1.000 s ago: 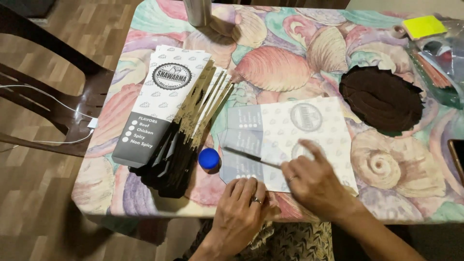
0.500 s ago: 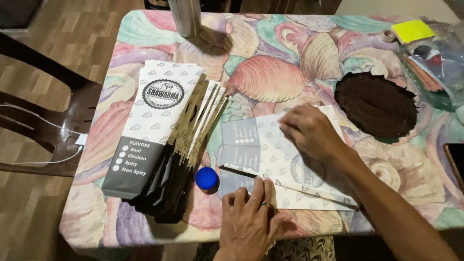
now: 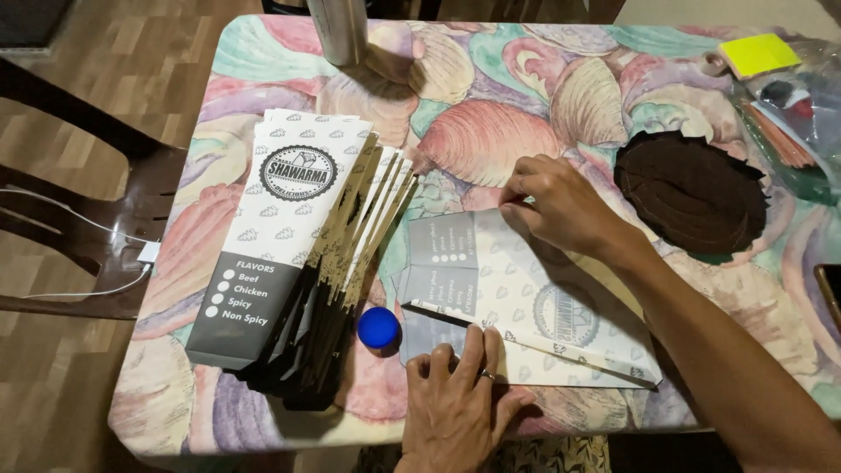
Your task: The person organizes food-wrapping papers by stacking them, flattening them by hand, and smoothing them against the table.
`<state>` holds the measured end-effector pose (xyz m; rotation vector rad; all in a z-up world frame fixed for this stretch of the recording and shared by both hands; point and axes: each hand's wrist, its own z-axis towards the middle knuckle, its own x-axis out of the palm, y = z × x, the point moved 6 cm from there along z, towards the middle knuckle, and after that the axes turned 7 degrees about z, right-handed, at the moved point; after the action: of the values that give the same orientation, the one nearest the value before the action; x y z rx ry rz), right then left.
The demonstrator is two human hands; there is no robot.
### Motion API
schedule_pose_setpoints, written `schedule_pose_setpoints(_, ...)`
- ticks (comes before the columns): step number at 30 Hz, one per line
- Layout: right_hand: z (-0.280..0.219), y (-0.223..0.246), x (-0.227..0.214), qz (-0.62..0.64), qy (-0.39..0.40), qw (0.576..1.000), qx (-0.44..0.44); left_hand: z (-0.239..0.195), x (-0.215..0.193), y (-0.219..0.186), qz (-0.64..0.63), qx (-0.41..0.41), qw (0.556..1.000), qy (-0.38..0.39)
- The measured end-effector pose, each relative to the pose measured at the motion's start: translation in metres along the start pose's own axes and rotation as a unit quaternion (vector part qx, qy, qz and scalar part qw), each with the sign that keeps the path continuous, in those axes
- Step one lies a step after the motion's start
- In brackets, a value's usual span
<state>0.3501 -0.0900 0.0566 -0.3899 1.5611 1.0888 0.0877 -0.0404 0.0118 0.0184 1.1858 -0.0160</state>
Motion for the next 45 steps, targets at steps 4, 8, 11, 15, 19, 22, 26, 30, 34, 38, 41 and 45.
schedule_pose_setpoints(4, -0.052, 0.06, -0.019, -0.102, -0.115, 0.972, -0.175, -0.001, 0.001, 0.0, -0.02, -0.001, 0.999, 0.029)
schedule_pose_setpoints(8, -0.115, 0.148, -0.022, -0.109, -0.182, 0.943, -0.256, -0.003, 0.002, -0.002, 0.005, -0.004, 1.0, 0.023)
schedule_pose_setpoints(11, -0.152, 0.117, 0.043, -0.146, -0.214, 0.926, -0.275, -0.007, 0.0, -0.001, -0.06, -0.005, 0.998, -0.006)
schedule_pose_setpoints(15, -0.157, 0.109, 0.063, -0.127, -0.221, 0.927, -0.275, -0.001, -0.022, 0.002, -0.089, 0.003, 0.992, -0.09)
schedule_pose_setpoints(19, -0.156, 0.11, 0.063, -0.125, -0.216, 0.929, -0.274, -0.001, -0.024, 0.002, -0.084, 0.0, 0.992, -0.097)
schedule_pose_setpoints(22, -0.155, 0.112, 0.062, -0.135, -0.215, 0.928, -0.273, -0.003, -0.011, 0.009, -0.098, 0.009, 0.991, -0.093)
schedule_pose_setpoints(26, -0.155, 0.115, 0.061, -0.151, -0.217, 0.924, -0.276, 0.007, -0.01, 0.037, -0.1, 0.038, 0.983, -0.146)
schedule_pose_setpoints(30, -0.154, 0.112, 0.065, -0.163, -0.216, 0.922, -0.276, 0.024, -0.002, 0.054, -0.021, 0.108, 0.991, -0.073)
schedule_pose_setpoints(34, -0.157, 0.105, 0.063, -0.132, -0.205, 0.927, -0.284, 0.025, 0.004, 0.059, -0.05, 0.134, 0.988, -0.05)
schedule_pose_setpoints(38, -0.166, 0.088, 0.057, -0.057, -0.2, 0.945, -0.253, 0.025, 0.009, 0.064, -0.075, 0.129, 0.988, -0.045)
schedule_pose_setpoints(41, -0.182, 0.078, 0.044, -0.019, -0.197, 0.956, -0.215, 0.026, 0.009, 0.064, -0.074, 0.139, 0.986, -0.05)
schedule_pose_setpoints(45, -0.201, 0.065, 0.026, -0.01, -0.186, 0.967, -0.174, 0.028, 0.005, 0.064, -0.075, 0.152, 0.984, -0.045)
